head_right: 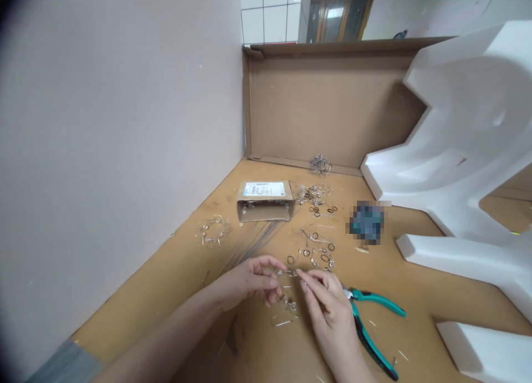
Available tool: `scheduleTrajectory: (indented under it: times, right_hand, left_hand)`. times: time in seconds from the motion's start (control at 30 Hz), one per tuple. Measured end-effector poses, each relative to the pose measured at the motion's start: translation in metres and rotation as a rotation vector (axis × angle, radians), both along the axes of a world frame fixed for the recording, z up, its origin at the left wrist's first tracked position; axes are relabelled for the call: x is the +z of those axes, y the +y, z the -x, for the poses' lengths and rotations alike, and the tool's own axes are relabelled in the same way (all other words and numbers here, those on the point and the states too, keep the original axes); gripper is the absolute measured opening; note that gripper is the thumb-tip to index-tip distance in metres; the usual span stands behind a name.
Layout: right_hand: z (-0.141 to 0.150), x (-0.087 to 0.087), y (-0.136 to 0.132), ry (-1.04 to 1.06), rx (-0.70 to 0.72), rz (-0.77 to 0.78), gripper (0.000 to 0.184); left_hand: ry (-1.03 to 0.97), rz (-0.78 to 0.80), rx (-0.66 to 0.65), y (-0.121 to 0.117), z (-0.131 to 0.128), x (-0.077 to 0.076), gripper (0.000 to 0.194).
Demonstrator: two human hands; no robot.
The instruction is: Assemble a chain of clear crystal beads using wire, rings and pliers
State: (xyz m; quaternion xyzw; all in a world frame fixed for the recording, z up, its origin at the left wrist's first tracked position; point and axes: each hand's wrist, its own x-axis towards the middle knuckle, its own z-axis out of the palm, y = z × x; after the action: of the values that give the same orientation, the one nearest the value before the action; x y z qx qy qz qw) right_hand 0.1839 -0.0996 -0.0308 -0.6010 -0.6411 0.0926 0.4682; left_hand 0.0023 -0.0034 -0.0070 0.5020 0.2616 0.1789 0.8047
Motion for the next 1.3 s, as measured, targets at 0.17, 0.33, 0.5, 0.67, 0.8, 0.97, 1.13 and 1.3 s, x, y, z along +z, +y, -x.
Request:
scheduleTrajectory:
  times: [0.17, 0.33, 0.5, 0.67, 0.8, 0.97, 1.13, 1.3]
  right_hand:
    - [-0.003, -0.003, 0.002, 0.043, -0.048, 0.022, 0.026]
    - [-0.003, 0.001, 0.002, 0.180, -0.106, 0.087, 0.026]
    - [0.002, 0.004, 0.000, 0.414, -0.156, 0.167, 0.029]
    - [0.009, -0.001, -0.001, 0.634, -0.086, 0.198, 0.029]
    - [0.013, -0.001, -0.003, 0.787, 0.062, 0.319, 0.025]
    - [0.018, 0.006, -0.005, 0.650, 0.120, 0.377, 0.025]
    - [0.018, 0.014, -0.002, 0.731, 0.074, 0.482, 0.032]
    - [0.018, 0.018, -0.003, 0.904, 0.154, 0.497, 0.029]
  left_hand:
    - [-0.023, -0.103, -0.028, -0.005, -0.003, -0.003, 0.055]
    - [0.035, -0.272, -0.035, -0.008, -0.002, -0.005, 0.056]
    - [0.105, -0.343, 0.036, -0.006, -0.003, -0.006, 0.049]
    - [0.201, -0.432, 0.180, -0.009, -0.008, -0.010, 0.030]
    - [0.269, -0.625, 0.282, -0.013, -0.010, -0.008, 0.012]
    - [0.322, -0.637, 0.218, -0.015, -0.010, -0.005, 0.011]
    - [0.232, -0.377, 0.119, -0.011, -0.007, 0.000, 0.027]
    - [0.200, -0.334, 0.153, -0.008, -0.006, 0.007, 0.027]
